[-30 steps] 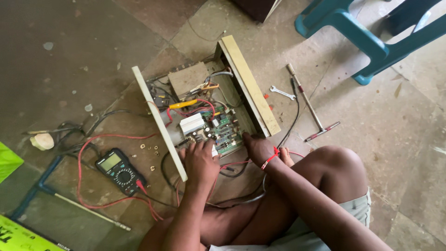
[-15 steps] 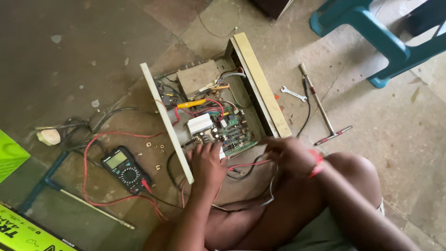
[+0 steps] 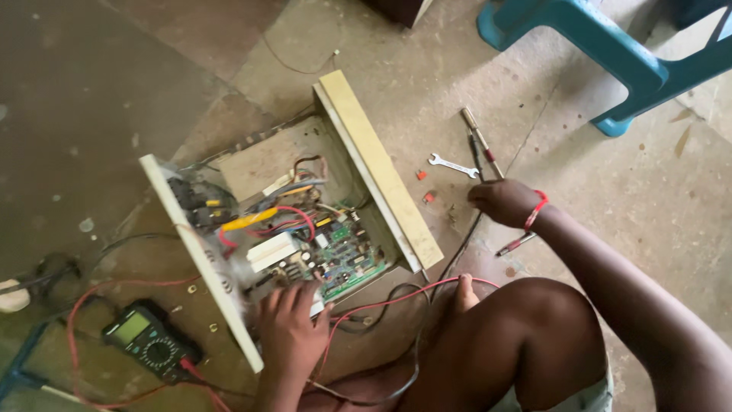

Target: The person sits on the floor and works on an open electronic device, likely a battery charger. They use a multimeter to test connections on the circuit board and a screwdriver to adjust components and wires inside the metal casing.

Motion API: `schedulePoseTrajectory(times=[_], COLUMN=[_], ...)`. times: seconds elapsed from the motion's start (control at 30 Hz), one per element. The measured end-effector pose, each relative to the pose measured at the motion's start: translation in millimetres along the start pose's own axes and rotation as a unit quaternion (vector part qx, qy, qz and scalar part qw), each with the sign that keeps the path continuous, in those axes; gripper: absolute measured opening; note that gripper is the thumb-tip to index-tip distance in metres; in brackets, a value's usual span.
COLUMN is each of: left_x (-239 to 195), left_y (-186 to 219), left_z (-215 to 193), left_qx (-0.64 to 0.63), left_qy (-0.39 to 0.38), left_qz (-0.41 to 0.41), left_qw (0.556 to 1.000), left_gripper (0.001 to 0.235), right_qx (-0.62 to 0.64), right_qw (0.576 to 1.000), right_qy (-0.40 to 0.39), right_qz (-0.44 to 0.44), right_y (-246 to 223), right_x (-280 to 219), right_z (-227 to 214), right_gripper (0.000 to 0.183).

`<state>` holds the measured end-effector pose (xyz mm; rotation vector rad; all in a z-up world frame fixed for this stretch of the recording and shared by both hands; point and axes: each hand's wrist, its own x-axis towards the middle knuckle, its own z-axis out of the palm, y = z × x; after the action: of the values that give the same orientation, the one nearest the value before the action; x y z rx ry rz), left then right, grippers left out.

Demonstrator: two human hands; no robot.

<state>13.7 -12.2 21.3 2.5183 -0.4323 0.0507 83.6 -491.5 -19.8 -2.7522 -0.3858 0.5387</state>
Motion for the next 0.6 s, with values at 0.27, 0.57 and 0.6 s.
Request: schedulePoseTrajectory(times=[0.27, 0.57, 0.6], left_x=[6, 1, 2], left_y=[4, 13, 15], left_z=[3, -9, -12], left_qx=[0.009, -0.003, -0.005], left_qy=[-0.005, 0.007, 0.004], left_qz=[0.002, -0.023, -0.027], left_qw=[1.0, 1.0, 1.0], left_gripper=[0.046, 0.048, 0.048], right_qx=[-0.101, -0.181, -0.155], right_qw=[0.992, 0.981, 0.987], right_qy=[0.004, -0.063, -0.038], right_qz=[-0.073, -0.036, -0.032], right_y=[-7, -21, -24], right_x=[10, 15, 16], right_z=[36, 28, 25], right_gripper=[0.023, 0.033, 0.031])
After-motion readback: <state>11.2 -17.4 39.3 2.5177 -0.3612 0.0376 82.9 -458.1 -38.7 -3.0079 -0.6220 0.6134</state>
